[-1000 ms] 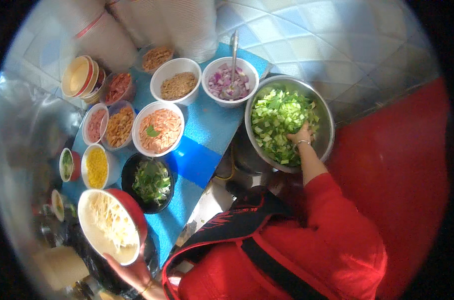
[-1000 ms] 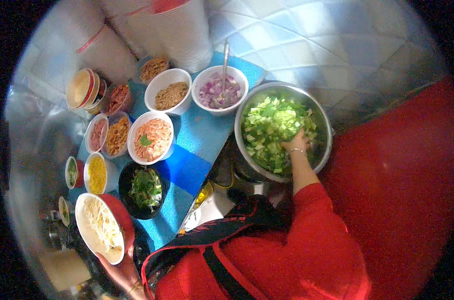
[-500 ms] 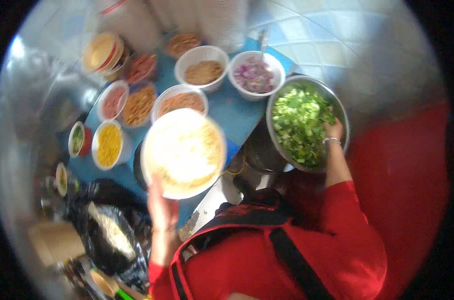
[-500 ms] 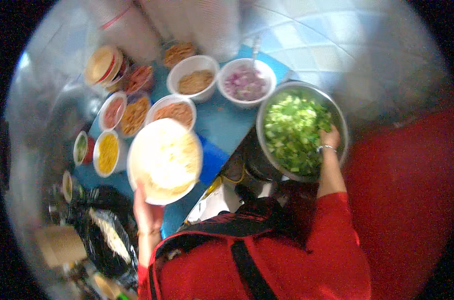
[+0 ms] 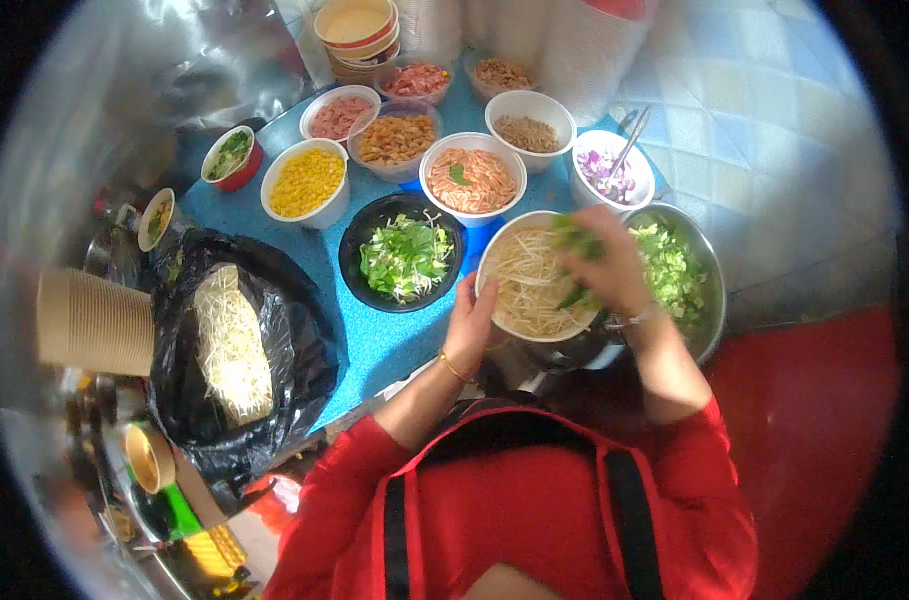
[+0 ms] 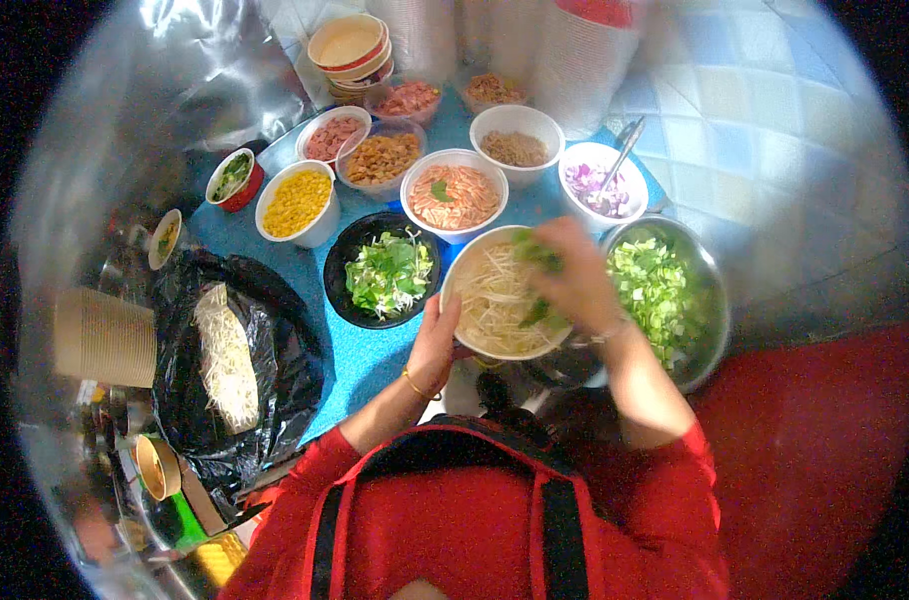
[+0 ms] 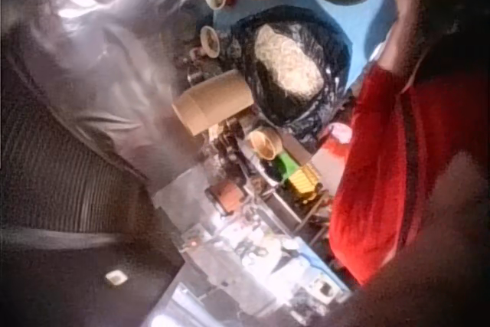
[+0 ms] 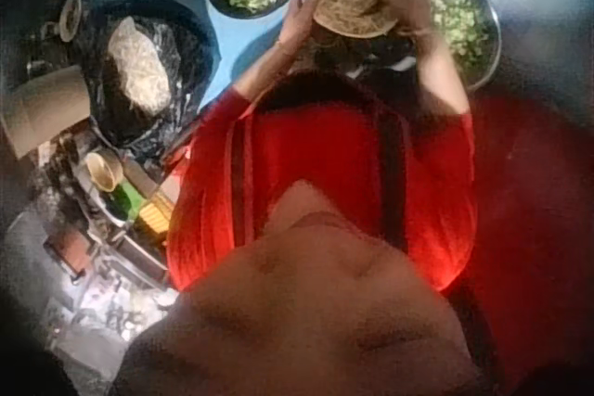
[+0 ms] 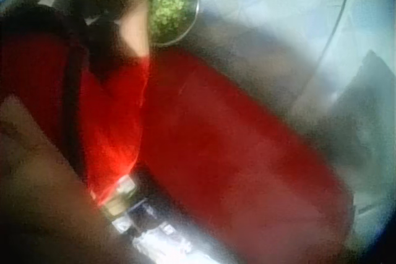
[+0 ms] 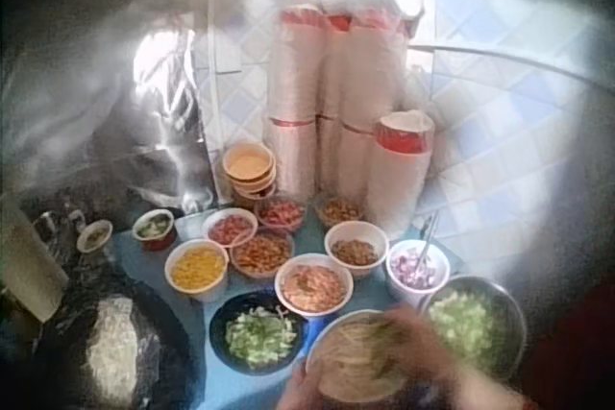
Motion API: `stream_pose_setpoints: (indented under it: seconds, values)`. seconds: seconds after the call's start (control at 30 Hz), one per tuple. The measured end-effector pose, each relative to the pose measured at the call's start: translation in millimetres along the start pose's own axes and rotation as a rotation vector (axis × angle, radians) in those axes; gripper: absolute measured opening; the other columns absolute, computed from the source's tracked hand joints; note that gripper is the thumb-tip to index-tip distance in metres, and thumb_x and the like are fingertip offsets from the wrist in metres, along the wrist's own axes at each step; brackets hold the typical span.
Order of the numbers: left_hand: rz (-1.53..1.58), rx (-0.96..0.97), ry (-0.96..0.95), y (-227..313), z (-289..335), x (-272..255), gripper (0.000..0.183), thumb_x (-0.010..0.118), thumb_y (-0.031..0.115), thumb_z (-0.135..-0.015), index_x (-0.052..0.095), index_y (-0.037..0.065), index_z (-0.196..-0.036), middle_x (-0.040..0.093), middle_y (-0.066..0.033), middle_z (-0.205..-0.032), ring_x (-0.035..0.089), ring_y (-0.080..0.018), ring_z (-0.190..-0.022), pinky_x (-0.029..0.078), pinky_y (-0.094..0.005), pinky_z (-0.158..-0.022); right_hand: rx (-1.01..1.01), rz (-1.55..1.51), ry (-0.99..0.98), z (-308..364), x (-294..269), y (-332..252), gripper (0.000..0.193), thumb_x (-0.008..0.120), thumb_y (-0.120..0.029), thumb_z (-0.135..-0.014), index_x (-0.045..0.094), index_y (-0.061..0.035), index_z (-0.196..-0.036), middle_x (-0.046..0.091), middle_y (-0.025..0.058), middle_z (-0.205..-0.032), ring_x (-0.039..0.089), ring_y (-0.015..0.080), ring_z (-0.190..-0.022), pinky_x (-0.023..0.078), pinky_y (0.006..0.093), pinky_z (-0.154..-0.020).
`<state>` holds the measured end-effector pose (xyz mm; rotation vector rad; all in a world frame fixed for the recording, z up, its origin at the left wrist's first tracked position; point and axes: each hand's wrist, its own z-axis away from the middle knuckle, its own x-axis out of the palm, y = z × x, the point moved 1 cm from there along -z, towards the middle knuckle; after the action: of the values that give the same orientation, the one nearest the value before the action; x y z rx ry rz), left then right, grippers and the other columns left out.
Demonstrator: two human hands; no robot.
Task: The person assembles several noodle bowls by placing bean sprouts and leafy greens into disposable bowls. They retrieve bowls from a stack, add ingredients from a black bag and a metal bowl, and store some bowls in a refrigerator.
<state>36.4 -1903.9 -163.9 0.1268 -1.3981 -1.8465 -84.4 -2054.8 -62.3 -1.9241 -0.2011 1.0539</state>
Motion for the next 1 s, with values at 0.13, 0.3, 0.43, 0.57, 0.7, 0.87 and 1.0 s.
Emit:
stream_pose_setpoints:
  seconds: [0.13,0.3,0.43,0.57,0.7,0.87,1.0]
  values:
    - [0.095,0.088,0.026,27,29,-29,0.042,0.047,0.031,-0.094,0.034,0.005,-0.124,0.050,-0.0084,-0.110,0.050,-0.0143,-0.096,0.044,-0.0252,-0.079,-0.431,0.327,-0.298,-17,51,-54,0.044,0.071,-0.019,-0.068,0.058,-0.0084,-0.108,0.052,0.0147,-0.112,0.048,0.0315,-0.104,0.040,0.0377,-0.090]
    - [0.200,0.094,0.132,54,70,-75,0.047,0.043,0.040,-0.093,0.032,0.012,-0.128,0.049,-0.0087,-0.120,0.057,-0.0199,-0.099,0.056,-0.0322,-0.065,-0.421,0.079,-0.356,-50,88,-104,0.023,0.064,-0.016,-0.079,0.061,-0.0051,-0.099,0.058,0.0116,-0.101,0.055,0.0264,-0.094,0.043,0.0339,-0.085]
    - [0.241,0.147,0.203,64,90,-105,0.048,0.043,0.041,-0.093,0.033,0.011,-0.129,0.048,-0.0087,-0.122,0.057,-0.0209,-0.100,0.056,-0.0337,-0.065,-0.358,-0.200,-0.250,-51,118,-136,0.018,0.057,-0.015,-0.082,0.062,-0.0028,-0.094,0.062,0.0135,-0.095,0.058,0.0284,-0.090,0.044,0.0358,-0.081]
    - [0.228,0.192,0.256,68,94,-124,0.048,0.042,0.042,-0.093,0.035,0.010,-0.127,0.050,-0.0092,-0.120,0.058,-0.0211,-0.099,0.057,-0.0354,-0.064,-0.856,0.216,-0.448,-54,142,-157,0.034,0.055,-0.028,-0.083,0.059,-0.0040,-0.106,0.060,0.0162,-0.105,0.056,0.0312,-0.099,0.043,0.0388,-0.085]
    - [0.187,0.240,0.328,82,85,-135,0.049,0.037,0.045,-0.093,0.035,0.009,-0.127,0.053,-0.0122,-0.116,0.061,-0.0228,-0.096,0.058,-0.0346,-0.062,-0.637,-0.065,-0.351,-91,127,-153,0.033,0.058,-0.028,-0.082,0.060,-0.0042,-0.103,0.059,0.0161,-0.104,0.056,0.0299,-0.096,0.043,0.0364,-0.082]
    - [0.255,0.325,0.324,125,61,-138,0.052,0.037,0.045,-0.093,0.035,0.004,-0.125,0.056,-0.0143,-0.112,0.063,-0.0218,-0.090,0.057,-0.0289,-0.057,-0.293,0.170,-0.515,-141,116,-123,0.028,0.060,-0.025,-0.082,0.060,-0.0009,-0.096,0.062,0.0147,-0.090,0.059,0.0236,-0.079,0.046,0.0320,-0.070]
    - [0.222,0.277,0.321,129,37,-138,0.058,0.032,0.052,-0.092,0.039,0.005,-0.126,0.056,-0.0116,-0.113,0.060,-0.0201,-0.097,0.055,-0.0306,-0.066,-0.198,0.073,-0.520,-170,127,-96,0.024,0.056,-0.019,-0.075,0.060,0.0024,-0.085,0.061,0.0202,-0.077,0.061,0.0294,-0.071,0.047,0.0364,-0.065]
